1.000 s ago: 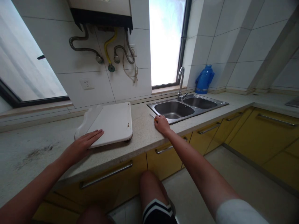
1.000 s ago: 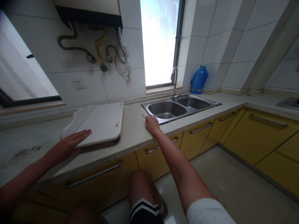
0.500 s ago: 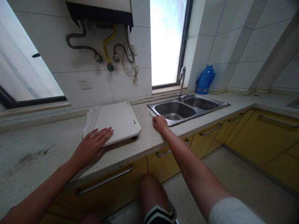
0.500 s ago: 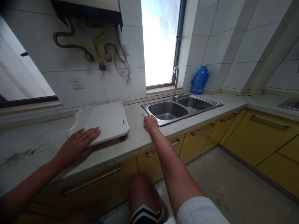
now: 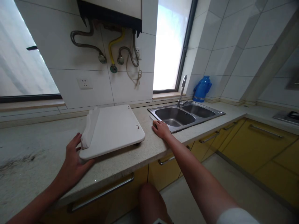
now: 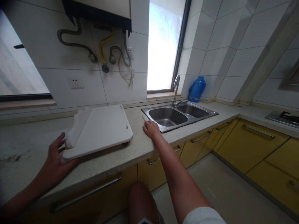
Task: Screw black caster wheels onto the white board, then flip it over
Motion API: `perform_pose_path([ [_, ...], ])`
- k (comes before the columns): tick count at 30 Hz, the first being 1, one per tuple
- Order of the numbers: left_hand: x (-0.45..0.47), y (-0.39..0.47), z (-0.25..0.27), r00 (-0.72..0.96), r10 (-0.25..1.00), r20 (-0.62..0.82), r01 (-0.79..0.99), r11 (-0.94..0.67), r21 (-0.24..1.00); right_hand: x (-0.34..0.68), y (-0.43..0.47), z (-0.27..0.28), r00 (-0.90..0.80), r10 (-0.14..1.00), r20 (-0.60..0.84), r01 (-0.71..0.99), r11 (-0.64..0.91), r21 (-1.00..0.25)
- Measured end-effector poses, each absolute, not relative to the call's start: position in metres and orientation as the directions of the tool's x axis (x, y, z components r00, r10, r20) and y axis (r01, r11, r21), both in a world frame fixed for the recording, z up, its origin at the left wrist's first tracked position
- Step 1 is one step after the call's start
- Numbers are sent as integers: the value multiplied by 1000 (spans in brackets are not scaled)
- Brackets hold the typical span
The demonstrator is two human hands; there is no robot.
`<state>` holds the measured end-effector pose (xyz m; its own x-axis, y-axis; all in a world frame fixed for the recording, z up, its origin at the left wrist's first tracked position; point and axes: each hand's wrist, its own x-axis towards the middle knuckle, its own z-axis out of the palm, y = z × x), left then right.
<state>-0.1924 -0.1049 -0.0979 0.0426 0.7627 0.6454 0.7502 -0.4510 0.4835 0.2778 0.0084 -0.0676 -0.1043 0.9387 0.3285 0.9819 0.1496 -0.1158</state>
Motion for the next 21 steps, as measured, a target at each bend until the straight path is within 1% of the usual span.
perform_pose_path([
  [2, -198, -101, -100, -54, 817, 574, 674, -394, 625, 278, 9, -68, -99, 942, 322, 982, 145, -122],
  [4, -203, -97, -101, -111, 878, 465, 593, -317, 740, 277, 9, -68, -92, 943, 318, 982, 140, -129],
  [6, -206, -94, -101, -120, 923, 366, 568, -238, 788, 277, 9, -69, -87, 945, 317, 981, 136, -136],
  [8, -206, -94, -98, -115, 940, 322, 610, -189, 769, 277, 9, -69, -82, 945, 315, 981, 132, -140],
  [10, -203, -97, -94, -112, 939, 324, 658, -174, 733, 278, 8, -69, -76, 946, 315, 982, 126, -142],
  [17, -194, -109, -77, -93, 942, 323, 693, -172, 700, 278, 11, -73, -57, 944, 326, 983, 110, -147],
  [21, -193, -110, -74, -91, 935, 344, 731, -171, 661, 279, 12, -74, -52, 946, 319, 982, 107, -158],
])
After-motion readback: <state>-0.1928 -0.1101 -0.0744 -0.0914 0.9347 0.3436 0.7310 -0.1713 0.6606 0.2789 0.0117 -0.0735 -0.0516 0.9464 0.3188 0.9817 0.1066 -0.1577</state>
